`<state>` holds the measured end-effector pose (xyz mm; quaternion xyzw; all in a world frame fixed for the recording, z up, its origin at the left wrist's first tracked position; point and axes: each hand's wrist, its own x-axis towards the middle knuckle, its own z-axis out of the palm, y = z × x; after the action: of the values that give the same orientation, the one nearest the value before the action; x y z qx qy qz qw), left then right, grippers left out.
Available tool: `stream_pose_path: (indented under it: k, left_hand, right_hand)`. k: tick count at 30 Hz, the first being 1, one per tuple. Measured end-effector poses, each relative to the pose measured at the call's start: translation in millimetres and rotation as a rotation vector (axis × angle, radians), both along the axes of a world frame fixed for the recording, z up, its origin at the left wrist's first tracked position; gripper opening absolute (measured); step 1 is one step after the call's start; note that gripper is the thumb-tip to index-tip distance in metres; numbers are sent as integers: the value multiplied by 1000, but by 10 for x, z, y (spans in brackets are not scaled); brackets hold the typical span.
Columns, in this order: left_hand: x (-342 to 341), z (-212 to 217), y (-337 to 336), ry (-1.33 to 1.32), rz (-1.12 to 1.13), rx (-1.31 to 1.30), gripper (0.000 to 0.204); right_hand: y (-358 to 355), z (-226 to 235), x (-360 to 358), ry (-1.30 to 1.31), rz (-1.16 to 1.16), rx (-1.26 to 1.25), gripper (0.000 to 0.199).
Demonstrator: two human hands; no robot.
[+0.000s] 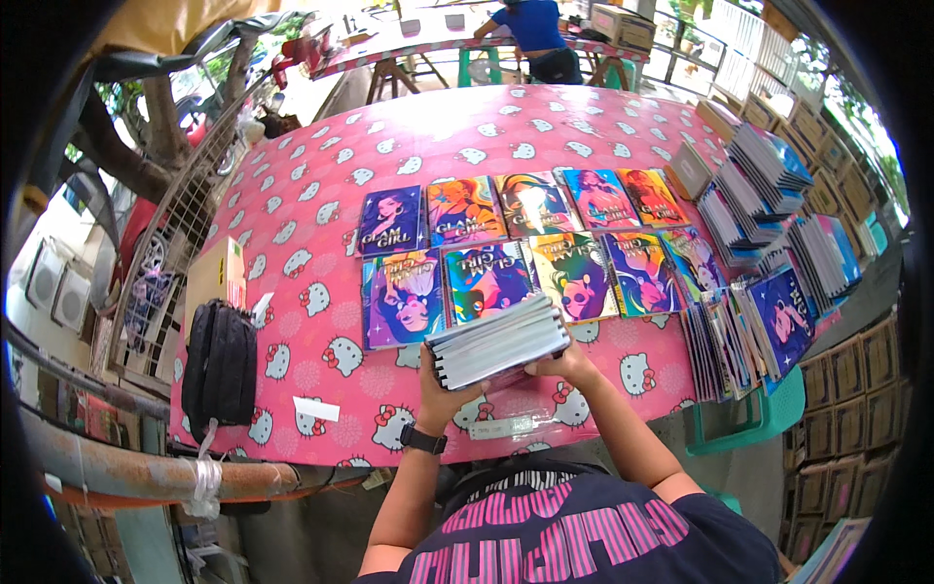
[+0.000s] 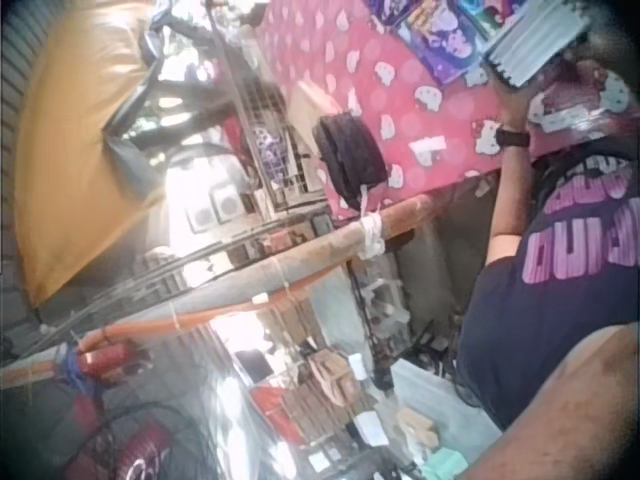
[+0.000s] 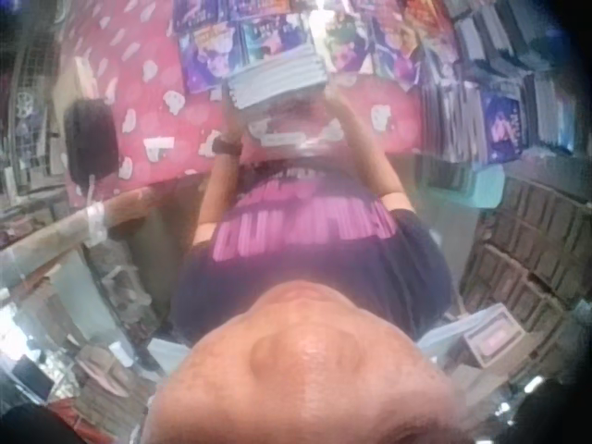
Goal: The person sorts colorful spiral-bound notebooks on a table, picking them up from a pile, categorizing them by their cover art, and then organizing them into stacks.
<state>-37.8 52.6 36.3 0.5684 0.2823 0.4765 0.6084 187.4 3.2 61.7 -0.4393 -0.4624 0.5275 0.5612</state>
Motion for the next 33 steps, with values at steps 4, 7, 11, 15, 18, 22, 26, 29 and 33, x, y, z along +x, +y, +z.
stream_pose_path:
  k: [4, 7, 11, 15, 18, 22, 26, 29, 33]
  left_hand:
    - [95, 70, 8, 34, -8, -79, 94]
    - [21, -283, 45, 110, 6, -121, 96]
    - [23, -323, -97, 86, 39, -169, 96]
    - [22, -605, -231, 253, 28, 57, 76]
    - [195, -345, -316, 184, 75, -110, 54]
    - [464, 199, -364, 98, 89, 67, 48]
    - [1062, 702, -95, -182, 62, 546, 36]
    - [1924, 1781, -275, -167, 78, 1170, 34]
    - [3022, 2310, -398, -328, -148, 1600, 27]
  right_hand:
    - [-8, 33, 128, -48, -104, 42, 101]
    - [40, -241, 111, 12, -47, -58, 100]
    - [-59, -82, 18, -31, -42, -52, 103]
    - [-274, -518, 143, -174, 25, -137, 101]
    - [-298, -692, 245, -479, -54, -35, 100]
    - [-520, 98, 432, -511, -100, -8, 97]
    - [-1139, 1232, 1100, -189, -88, 17, 65]
    - [-1779, 1696, 1728, 420, -177, -67, 58]
    - [-2254, 2313, 2349, 237, -464, -16, 85]
